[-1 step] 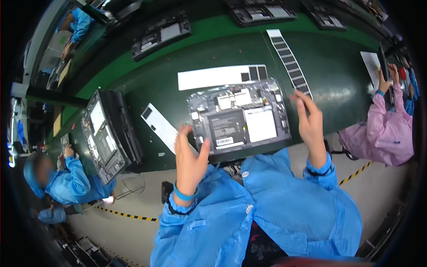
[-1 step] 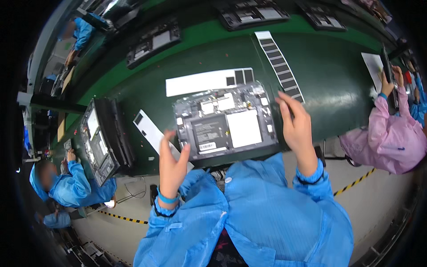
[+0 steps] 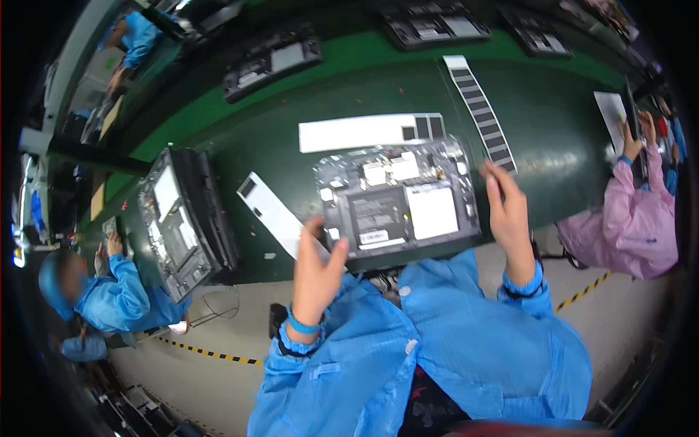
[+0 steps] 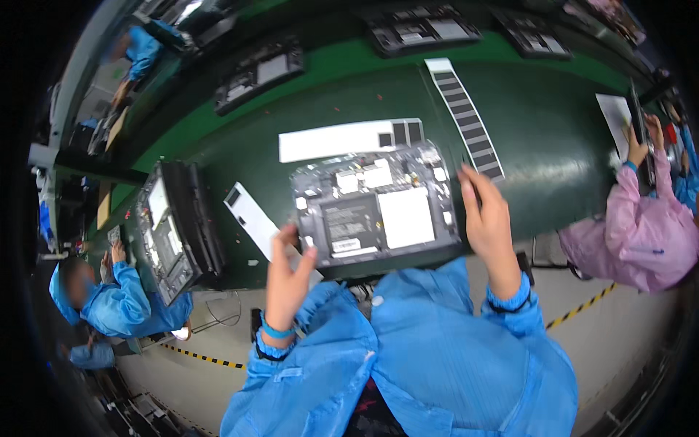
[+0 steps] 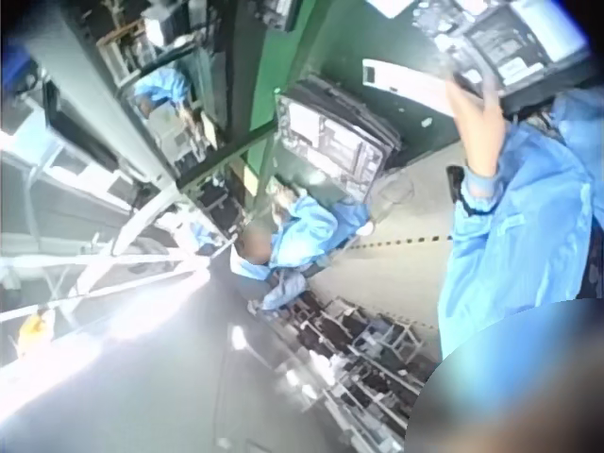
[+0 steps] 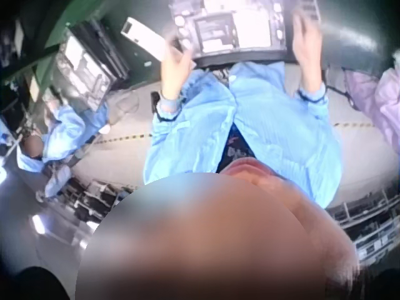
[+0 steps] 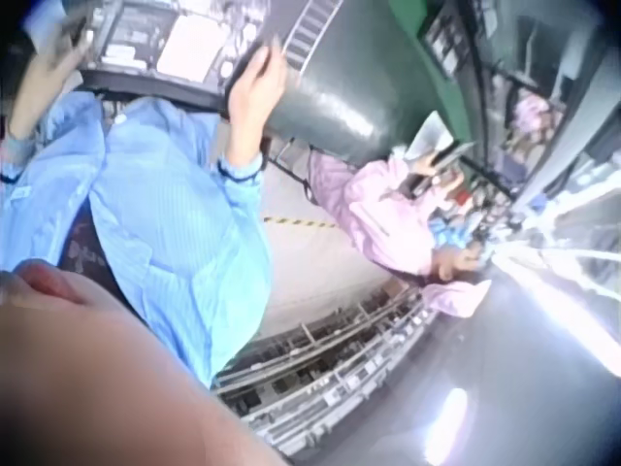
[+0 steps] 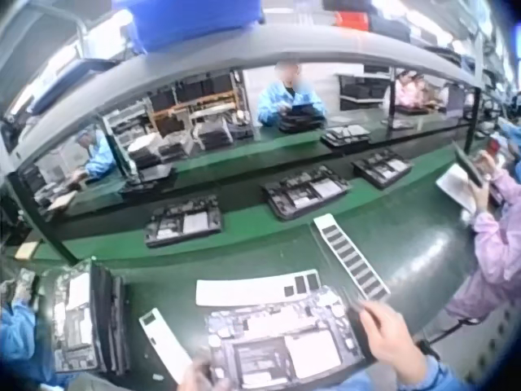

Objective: Assembling internal components of electronic devices on a production line.

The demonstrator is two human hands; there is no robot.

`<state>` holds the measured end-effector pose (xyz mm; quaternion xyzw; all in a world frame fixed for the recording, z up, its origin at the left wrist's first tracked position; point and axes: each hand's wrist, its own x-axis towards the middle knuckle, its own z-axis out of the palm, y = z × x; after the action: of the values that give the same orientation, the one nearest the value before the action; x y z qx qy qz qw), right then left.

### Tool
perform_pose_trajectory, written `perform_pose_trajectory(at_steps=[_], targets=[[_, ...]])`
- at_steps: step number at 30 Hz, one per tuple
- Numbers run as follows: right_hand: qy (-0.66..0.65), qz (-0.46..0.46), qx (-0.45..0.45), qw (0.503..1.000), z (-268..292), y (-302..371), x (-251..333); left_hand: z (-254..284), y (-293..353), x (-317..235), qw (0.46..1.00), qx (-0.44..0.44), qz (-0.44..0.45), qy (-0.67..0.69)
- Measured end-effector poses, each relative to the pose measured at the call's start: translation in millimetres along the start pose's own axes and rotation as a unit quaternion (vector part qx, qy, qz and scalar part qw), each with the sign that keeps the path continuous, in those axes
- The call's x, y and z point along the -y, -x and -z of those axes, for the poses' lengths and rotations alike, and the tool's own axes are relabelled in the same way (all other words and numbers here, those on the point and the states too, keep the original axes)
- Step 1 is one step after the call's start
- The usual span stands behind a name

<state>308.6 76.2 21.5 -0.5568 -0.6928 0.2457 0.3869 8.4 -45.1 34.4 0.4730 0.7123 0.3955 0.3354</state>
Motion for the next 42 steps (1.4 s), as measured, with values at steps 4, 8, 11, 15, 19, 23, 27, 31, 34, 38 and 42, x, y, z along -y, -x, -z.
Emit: perform_pose_trajectory(at_steps=[4,8,11,15,19,23,27,31,34,38,42], targets=[[-0.012,-0.068,0.052,0.996,-31.8,27.9,4.5,-5.8,12.6,12.2,1.000,-0.006,-0.030,-0.006],[-0.225,-0.041,-0.047,0.972,-48.5,19.3,10.7,8.1,-3.7,17.9,0.996,-0.005,-0.065,0.063],[-0.452,-0.135,-0.041,0.881,-42.7,-16.0,46.0,27.0,-10.7,1.6,0.962,-0.004,-0.110,0.251],[-0.499,-0.157,-0.005,0.852,-75.4,-86.6,92.3,45.1,-19.3,38.6,0.957,-0.133,-0.172,-0.192],[-0.552,-0.084,-0.018,0.830,-183.5,-168.9,166.1,33.6,-15.8,64.9,0.925,-0.109,-0.098,-0.351],[-0.417,-0.037,-0.095,0.903,-336.1,-261.4,214.9,35.0,-14.4,57.1,0.929,-0.103,-0.087,-0.345],[-0.310,-0.084,-0.073,0.944,-426.7,-256.7,284.6,34.0,-13.8,62.3,0.929,-0.090,-0.084,-0.348],[-0.173,-0.067,0.024,0.982,-497.7,-275.8,281.3,30.1,-13.6,60.0,0.931,-0.076,-0.095,-0.344],[-0.069,0.087,0.089,0.990,-494.7,-300.4,259.3,28.1,-18.1,58.9,0.934,-0.079,-0.096,-0.334],[-0.019,0.262,0.049,0.964,-416.7,-304.1,236.6,37.6,-15.4,66.8,0.931,-0.103,-0.079,-0.341],[0.136,0.109,-0.005,0.985,-351.6,-345.8,121.3,35.3,-19.9,57.7,0.929,-0.095,-0.090,-0.346]])
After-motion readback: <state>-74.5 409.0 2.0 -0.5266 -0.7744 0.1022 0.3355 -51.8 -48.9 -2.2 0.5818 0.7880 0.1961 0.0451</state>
